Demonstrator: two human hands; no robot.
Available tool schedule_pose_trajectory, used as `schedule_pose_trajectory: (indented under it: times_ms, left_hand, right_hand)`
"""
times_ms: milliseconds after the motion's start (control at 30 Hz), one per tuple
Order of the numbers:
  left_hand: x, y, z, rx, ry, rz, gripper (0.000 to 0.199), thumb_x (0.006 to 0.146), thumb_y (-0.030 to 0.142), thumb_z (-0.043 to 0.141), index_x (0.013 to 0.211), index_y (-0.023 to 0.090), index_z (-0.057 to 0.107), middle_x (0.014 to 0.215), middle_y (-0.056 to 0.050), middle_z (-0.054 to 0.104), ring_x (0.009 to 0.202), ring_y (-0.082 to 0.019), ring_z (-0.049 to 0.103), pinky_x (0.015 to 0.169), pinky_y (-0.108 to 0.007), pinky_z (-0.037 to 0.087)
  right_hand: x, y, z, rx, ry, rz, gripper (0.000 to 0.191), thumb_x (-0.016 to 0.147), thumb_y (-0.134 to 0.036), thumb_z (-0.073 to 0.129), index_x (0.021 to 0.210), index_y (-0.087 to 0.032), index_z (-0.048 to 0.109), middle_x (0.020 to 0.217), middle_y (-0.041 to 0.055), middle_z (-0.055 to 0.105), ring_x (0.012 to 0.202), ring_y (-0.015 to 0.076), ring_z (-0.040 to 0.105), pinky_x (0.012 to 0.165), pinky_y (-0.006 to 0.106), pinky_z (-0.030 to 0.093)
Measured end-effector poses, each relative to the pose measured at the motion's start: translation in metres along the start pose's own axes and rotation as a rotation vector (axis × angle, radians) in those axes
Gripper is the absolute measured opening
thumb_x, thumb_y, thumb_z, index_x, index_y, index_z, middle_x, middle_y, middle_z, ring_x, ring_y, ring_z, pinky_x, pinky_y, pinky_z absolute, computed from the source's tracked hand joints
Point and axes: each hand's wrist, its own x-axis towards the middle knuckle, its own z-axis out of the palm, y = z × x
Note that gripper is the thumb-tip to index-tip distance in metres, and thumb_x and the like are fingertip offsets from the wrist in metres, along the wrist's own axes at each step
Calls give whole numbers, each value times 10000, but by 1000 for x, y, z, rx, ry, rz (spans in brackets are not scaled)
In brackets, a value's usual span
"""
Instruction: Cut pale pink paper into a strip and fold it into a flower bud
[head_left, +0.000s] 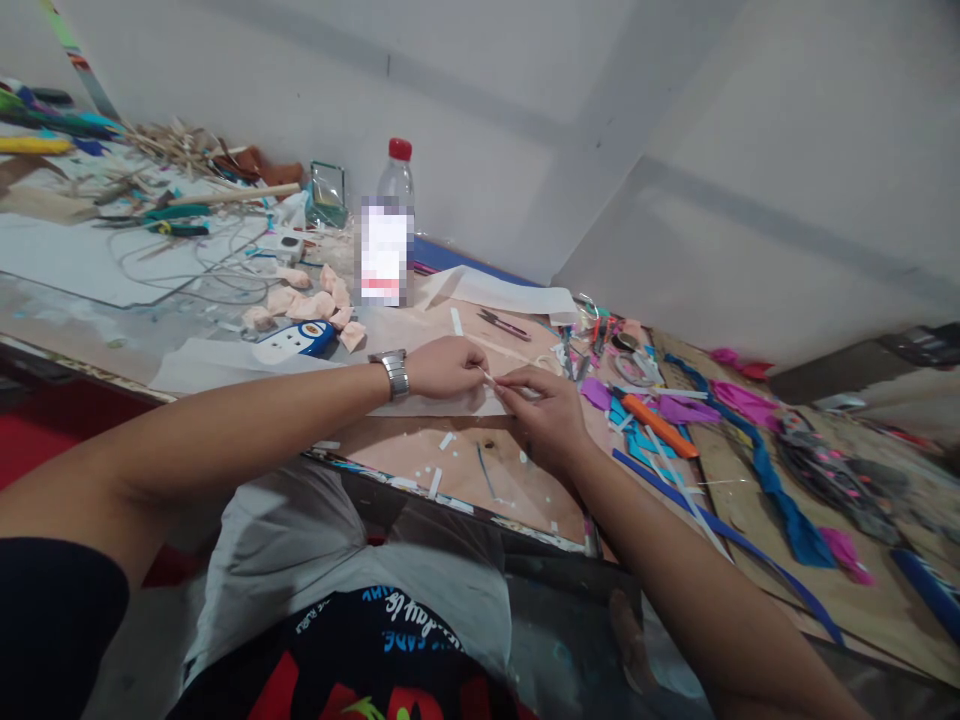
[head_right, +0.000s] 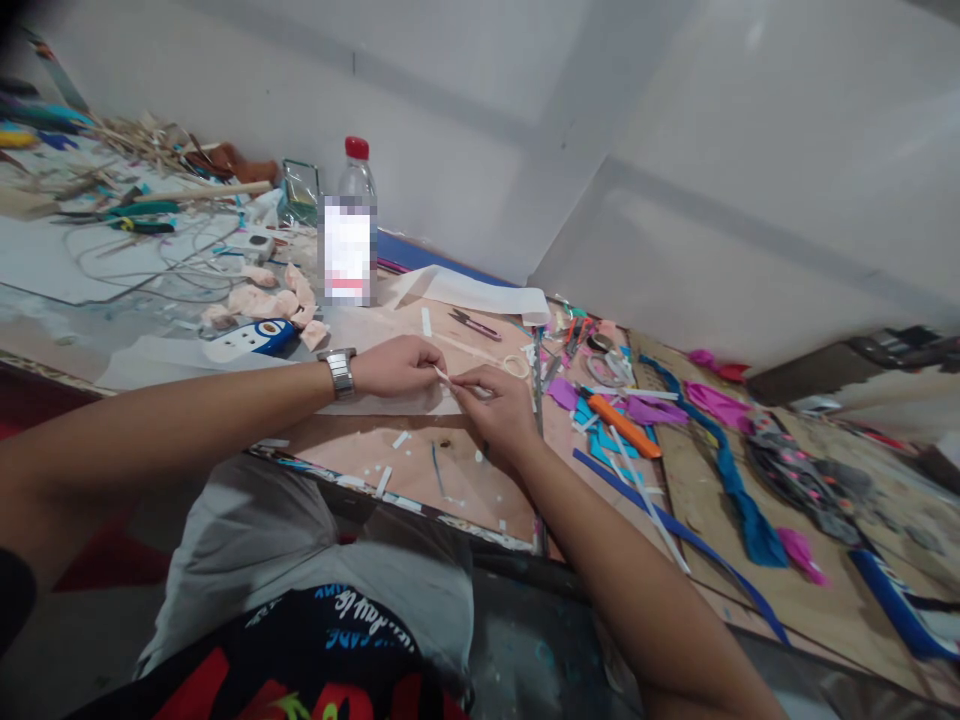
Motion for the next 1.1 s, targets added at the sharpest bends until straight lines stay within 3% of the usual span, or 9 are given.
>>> schedule_pose_trajectory:
  times_ms: [700, 900, 1100]
  left_hand:
    - [4, -6, 0, -50, 23, -14, 430, 915, 238, 389, 934, 136, 807, 970, -62, 787, 909, -171, 649, 852, -261, 467]
    - [1, -3, 1, -78, 0, -30, 436, 928, 435, 483, 758, 131, 744, 695, -30, 677, 666, -140, 534, 650, -280, 363]
    - [-1, 0, 1, -112, 8, -13, 339, 884, 410, 556, 811, 141, 748, 727, -17, 690, 701, -134, 561, 639, -265, 352]
  right_hand:
    - [2, 1, -1, 8, 17, -25, 163, 885, -334, 738, 907, -204, 835, 930, 64, 789, 869, 160, 733, 833, 287, 586]
    - [1, 1, -1, 7, 12, -23, 165, 890, -336, 734, 910, -206, 832, 946, 64, 790, 883, 164, 737, 850, 294, 588]
    - [2, -2, -2, -23, 15, -5, 178, 890, -363, 754, 937, -213, 837, 946, 65, 792, 880, 168, 737, 854, 294, 590]
